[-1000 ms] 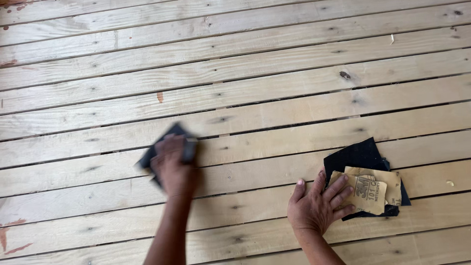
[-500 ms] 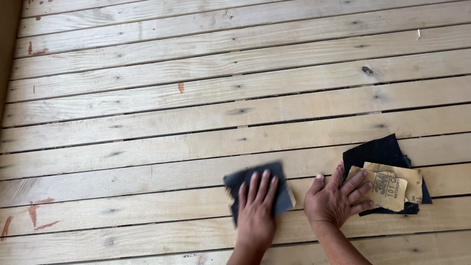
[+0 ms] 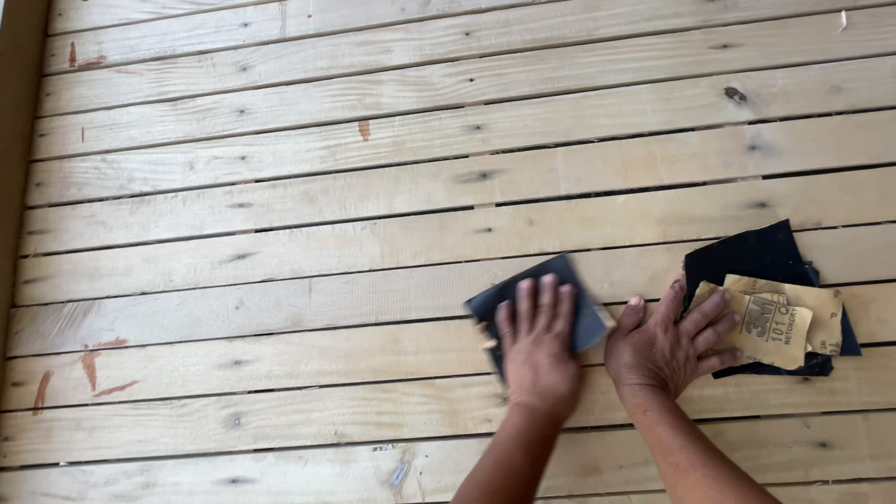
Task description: The person sands the slatted surface of a wooden bed frame by hand using sheets of sandpaper, rubbing along the wood planks and moving progressively across the frame. They occasionally reposition the sandpaper sheets and steady the frame with the other hand while sanding different sections.
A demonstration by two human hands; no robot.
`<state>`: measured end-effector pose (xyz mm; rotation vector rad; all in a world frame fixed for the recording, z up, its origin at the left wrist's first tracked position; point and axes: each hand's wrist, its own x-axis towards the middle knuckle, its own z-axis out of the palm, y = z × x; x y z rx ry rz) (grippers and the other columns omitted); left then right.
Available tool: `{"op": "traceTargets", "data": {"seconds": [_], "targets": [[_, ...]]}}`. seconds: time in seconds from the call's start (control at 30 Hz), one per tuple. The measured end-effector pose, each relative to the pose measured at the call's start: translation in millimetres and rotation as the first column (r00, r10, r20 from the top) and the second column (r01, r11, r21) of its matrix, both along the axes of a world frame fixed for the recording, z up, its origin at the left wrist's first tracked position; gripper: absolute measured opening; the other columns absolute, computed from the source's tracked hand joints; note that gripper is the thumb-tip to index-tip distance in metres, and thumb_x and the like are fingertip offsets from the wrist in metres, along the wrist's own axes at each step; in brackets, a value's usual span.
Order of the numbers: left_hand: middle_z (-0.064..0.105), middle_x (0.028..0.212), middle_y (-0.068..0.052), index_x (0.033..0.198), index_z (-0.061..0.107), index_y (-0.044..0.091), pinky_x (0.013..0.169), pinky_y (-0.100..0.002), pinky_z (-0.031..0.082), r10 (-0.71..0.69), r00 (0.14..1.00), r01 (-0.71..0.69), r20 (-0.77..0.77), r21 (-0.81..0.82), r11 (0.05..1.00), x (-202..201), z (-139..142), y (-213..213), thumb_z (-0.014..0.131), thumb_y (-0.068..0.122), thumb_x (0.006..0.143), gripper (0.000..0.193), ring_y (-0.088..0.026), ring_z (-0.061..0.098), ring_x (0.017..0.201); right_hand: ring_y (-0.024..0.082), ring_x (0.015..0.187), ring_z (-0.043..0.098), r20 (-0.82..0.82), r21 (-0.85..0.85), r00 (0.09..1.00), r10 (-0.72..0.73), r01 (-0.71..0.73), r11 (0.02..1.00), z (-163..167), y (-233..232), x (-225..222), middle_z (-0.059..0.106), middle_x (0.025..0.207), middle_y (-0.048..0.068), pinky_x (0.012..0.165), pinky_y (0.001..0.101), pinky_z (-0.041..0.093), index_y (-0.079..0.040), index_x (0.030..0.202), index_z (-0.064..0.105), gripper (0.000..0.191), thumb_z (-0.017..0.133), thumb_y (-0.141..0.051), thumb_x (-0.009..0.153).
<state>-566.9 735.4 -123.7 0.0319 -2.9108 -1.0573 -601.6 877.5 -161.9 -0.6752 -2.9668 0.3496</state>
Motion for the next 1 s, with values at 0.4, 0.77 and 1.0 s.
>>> {"op": "traceTargets", "data": {"seconds": [0.4,0.77,1.0], "targets": [[0.022,0.168,-0.014,0.159,0.028,0.014,0.121,-0.061,0.005,0.654,0.753,-0.646,-0.075,-0.273,0.712,29,-71,-228,0.063,0.020,0.088,0.080,-0.036,0.012,0.157,0.052,0.154,-0.010,0.010,0.044,1.000,0.013,-0.014,0.999,-11,9,-5,-0.006,0.171,0.029,0.112,0.0783,-0.007,-0.014,0.165,0.025,0.078,0.039,-0.052,0.098],[0.031,0.168,-0.002,0.157,0.040,0.025,0.128,-0.053,0.004,-0.017,1.000,0.017,-0.005,0.019,1.000,8,-47,-87,0.056,0.004,0.082,0.079,-0.029,0.019,0.159,0.052,0.155,-0.009,0.027,0.028,1.000,0.000,-0.001,1.000,-13,10,-4,-0.005,0.171,0.028,0.114,0.0782,-0.006,-0.016,0.165,0.025,0.077,0.038,-0.052,0.098],[0.028,0.168,-0.008,0.159,0.033,0.020,0.123,-0.056,0.007,0.550,0.828,-0.558,-0.111,-0.275,0.783,30,-54,-181,0.062,0.025,0.090,0.074,-0.033,0.016,0.157,0.052,0.155,-0.010,0.031,0.061,0.999,0.018,-0.020,0.998,-15,12,-3,-0.007,0.171,0.028,0.113,0.0788,-0.007,-0.016,0.166,0.024,0.076,0.037,-0.051,0.100]]}}
